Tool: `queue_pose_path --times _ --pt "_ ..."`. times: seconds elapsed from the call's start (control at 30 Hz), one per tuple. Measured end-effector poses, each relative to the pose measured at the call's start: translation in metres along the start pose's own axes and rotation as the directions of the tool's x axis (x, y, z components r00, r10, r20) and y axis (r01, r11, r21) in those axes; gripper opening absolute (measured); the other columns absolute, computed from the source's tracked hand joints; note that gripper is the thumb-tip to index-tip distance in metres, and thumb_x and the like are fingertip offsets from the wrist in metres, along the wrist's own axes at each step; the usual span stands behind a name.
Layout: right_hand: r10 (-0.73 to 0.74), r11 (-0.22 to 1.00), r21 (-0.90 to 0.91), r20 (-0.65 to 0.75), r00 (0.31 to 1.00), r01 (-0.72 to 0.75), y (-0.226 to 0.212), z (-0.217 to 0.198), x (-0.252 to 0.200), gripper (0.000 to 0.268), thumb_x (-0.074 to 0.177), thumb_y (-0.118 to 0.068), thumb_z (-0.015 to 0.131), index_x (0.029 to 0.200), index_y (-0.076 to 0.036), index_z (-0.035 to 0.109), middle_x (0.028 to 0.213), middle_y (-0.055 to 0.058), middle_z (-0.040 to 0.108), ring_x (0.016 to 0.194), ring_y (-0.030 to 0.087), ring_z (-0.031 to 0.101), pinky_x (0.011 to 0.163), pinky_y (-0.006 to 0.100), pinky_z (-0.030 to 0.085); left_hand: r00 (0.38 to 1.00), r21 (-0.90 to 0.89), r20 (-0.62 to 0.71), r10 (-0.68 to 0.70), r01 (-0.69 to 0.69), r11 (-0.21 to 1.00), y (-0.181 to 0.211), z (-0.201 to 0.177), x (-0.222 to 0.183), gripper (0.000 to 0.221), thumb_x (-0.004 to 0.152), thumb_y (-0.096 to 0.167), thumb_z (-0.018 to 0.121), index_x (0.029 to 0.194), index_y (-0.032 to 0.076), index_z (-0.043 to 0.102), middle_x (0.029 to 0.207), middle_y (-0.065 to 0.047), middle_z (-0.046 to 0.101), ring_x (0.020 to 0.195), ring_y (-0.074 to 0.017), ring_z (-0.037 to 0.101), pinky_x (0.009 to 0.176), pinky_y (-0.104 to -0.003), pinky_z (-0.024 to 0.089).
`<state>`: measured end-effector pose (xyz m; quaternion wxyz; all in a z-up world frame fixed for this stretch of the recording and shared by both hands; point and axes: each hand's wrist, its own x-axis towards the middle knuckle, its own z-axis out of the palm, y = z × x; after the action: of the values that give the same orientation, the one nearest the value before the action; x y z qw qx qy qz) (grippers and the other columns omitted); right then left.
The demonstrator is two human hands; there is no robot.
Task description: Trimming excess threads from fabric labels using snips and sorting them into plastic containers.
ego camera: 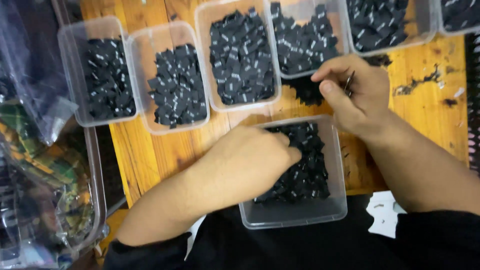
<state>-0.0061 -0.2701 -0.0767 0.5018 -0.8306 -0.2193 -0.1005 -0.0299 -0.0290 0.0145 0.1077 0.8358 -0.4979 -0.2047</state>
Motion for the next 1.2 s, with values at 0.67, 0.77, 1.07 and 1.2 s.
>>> queue_pose_path --times 0.67,0.77,1.07,1.2 --pt "0.089 0.996 0.015 0.028 0.996 -0.090 -0.005 0.000 0.004 0.016 0.108 -0.009 0.054 0.110 -0.001 0.068 0.079 0.004 0.060 0.064 0.013 0.051 0.063 0.027 0.039 0.990 0.126 -0.106 -0.094 0.107 0.986 0.005 0.027 0.010 0.038 0.088 0.011 0.061 0.121 0.026 0.072 0.061 0.000 0.067 0.049 -0.0284 0.067 0.043 -0.045 0.048" --pt "0.079 0.997 0.018 0.033 0.996 -0.080 -0.008 0.000 0.005 0.014 0.108 -0.007 0.055 0.110 -0.001 0.067 0.077 0.004 0.060 0.063 0.013 0.050 0.063 0.027 0.038 0.993 0.112 -0.078 -0.084 0.093 0.989 0.004 0.029 0.013 0.018 0.082 0.002 0.063 0.079 0.018 0.071 0.061 0.000 0.059 0.049 -0.0283 0.064 0.041 -0.045 0.046" --pt "0.089 0.996 -0.007 0.049 0.995 -0.088 -0.016 -0.013 0.011 0.016 0.105 -0.014 0.057 0.105 -0.005 0.071 0.087 0.003 0.068 0.068 0.011 0.056 0.067 0.025 0.041 0.898 -0.406 -0.439 -0.030 -0.169 0.898 -0.013 0.013 0.004 0.008 0.095 0.012 0.066 0.088 0.008 0.068 0.099 -0.013 0.052 0.074 -0.0312 0.060 0.066 -0.045 0.052" --pt "0.034 0.994 0.099 0.066 0.997 -0.041 -0.021 -0.013 0.016 0.021 0.105 -0.017 0.055 0.102 -0.004 0.070 0.093 0.006 0.071 0.075 0.014 0.062 0.071 0.025 0.047 0.867 -0.660 -0.464 -0.179 -0.204 0.723 -0.009 -0.003 0.000 0.011 0.095 0.022 0.069 0.100 0.016 0.076 0.112 -0.005 0.068 0.090 -0.0171 0.068 0.084 -0.029 0.056"
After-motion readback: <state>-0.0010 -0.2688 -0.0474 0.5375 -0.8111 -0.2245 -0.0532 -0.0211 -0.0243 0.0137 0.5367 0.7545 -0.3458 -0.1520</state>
